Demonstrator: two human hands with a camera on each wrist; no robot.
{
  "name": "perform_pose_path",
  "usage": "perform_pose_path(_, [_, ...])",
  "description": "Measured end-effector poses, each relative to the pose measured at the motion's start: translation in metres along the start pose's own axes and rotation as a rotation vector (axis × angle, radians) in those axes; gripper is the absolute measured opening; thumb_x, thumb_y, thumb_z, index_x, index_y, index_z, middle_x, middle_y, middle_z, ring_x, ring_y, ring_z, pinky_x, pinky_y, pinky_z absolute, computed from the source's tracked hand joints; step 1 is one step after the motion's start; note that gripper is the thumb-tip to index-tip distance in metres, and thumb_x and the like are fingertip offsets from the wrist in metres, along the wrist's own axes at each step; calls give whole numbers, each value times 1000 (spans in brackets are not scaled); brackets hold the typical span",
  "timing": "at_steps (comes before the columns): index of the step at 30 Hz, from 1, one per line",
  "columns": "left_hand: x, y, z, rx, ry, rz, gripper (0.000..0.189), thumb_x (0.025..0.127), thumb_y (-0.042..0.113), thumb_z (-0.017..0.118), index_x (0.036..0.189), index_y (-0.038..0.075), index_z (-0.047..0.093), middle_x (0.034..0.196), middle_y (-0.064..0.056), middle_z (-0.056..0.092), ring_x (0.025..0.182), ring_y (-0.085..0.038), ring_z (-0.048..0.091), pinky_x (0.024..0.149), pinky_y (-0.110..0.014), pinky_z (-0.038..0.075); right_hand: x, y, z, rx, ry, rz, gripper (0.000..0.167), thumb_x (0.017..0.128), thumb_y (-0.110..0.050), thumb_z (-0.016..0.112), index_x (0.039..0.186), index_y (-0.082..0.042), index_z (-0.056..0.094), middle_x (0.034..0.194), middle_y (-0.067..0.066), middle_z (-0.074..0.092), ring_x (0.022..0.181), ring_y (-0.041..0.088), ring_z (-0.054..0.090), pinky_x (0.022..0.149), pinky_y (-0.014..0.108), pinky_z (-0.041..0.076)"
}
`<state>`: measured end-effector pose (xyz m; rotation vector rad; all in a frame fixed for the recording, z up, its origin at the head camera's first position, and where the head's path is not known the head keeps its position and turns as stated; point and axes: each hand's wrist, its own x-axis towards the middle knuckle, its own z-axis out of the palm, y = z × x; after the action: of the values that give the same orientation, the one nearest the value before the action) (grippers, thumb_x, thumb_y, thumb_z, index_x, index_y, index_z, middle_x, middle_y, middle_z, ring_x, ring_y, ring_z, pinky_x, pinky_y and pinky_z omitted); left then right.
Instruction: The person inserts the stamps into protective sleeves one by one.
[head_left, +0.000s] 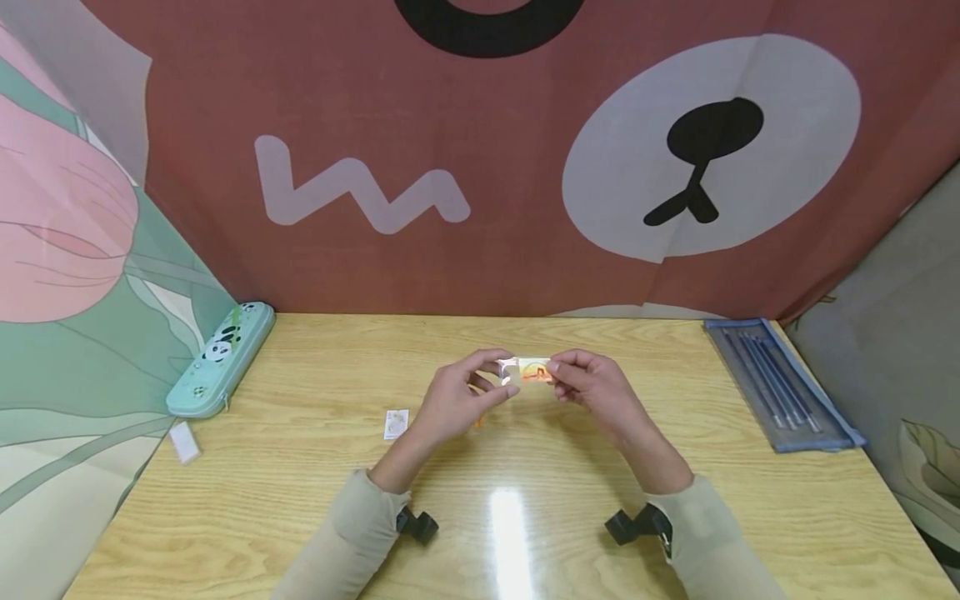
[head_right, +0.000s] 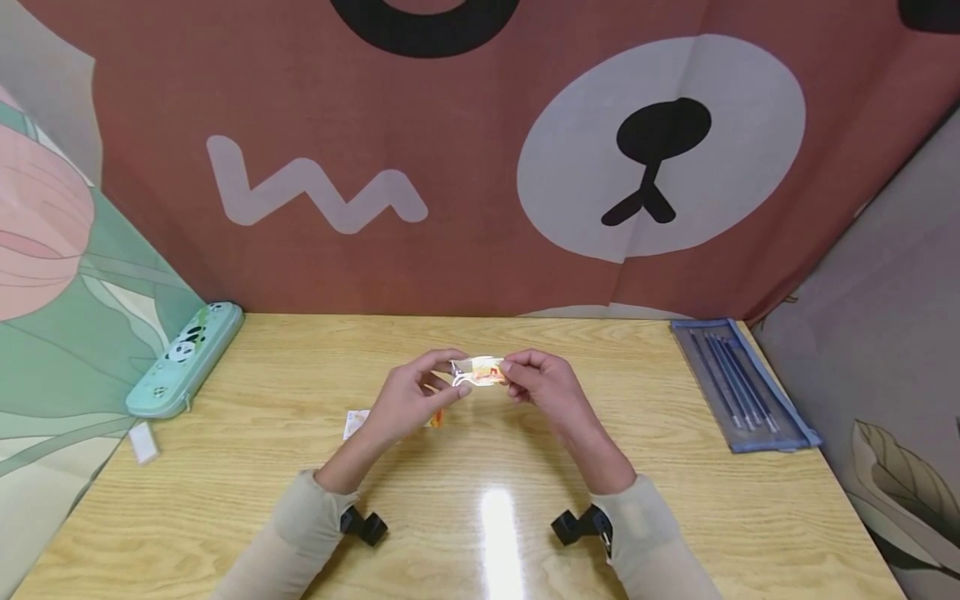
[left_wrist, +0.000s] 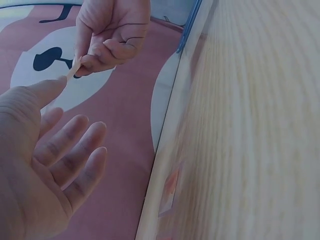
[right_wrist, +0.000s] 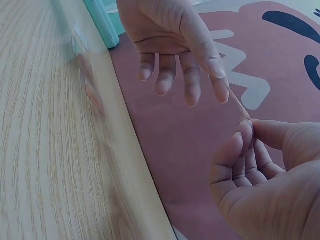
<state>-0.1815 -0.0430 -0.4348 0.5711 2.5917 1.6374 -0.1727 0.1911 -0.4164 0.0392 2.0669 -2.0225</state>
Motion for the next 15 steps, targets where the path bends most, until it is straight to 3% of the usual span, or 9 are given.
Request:
perform_pose_path(10, [0, 0, 2, 8, 0, 34, 42, 88, 32, 81, 127, 30, 67, 110, 0, 76, 80, -10, 72, 63, -25, 60, 0, 1, 1, -20, 10, -5, 27, 101, -25, 64, 112, 0, 64, 77, -4, 56, 68, 10, 54, 68, 26, 54])
perform_pose_path(15, [0, 2, 1, -24, -11, 17, 44, 89, 31, 80, 131, 28, 65, 109, 1, 75, 81, -11, 72, 64, -27, 61, 0, 1, 1, -14, 5, 8, 28, 101, -28, 64, 111, -2, 65, 81, -6, 62, 74, 10, 60, 72, 27, 57])
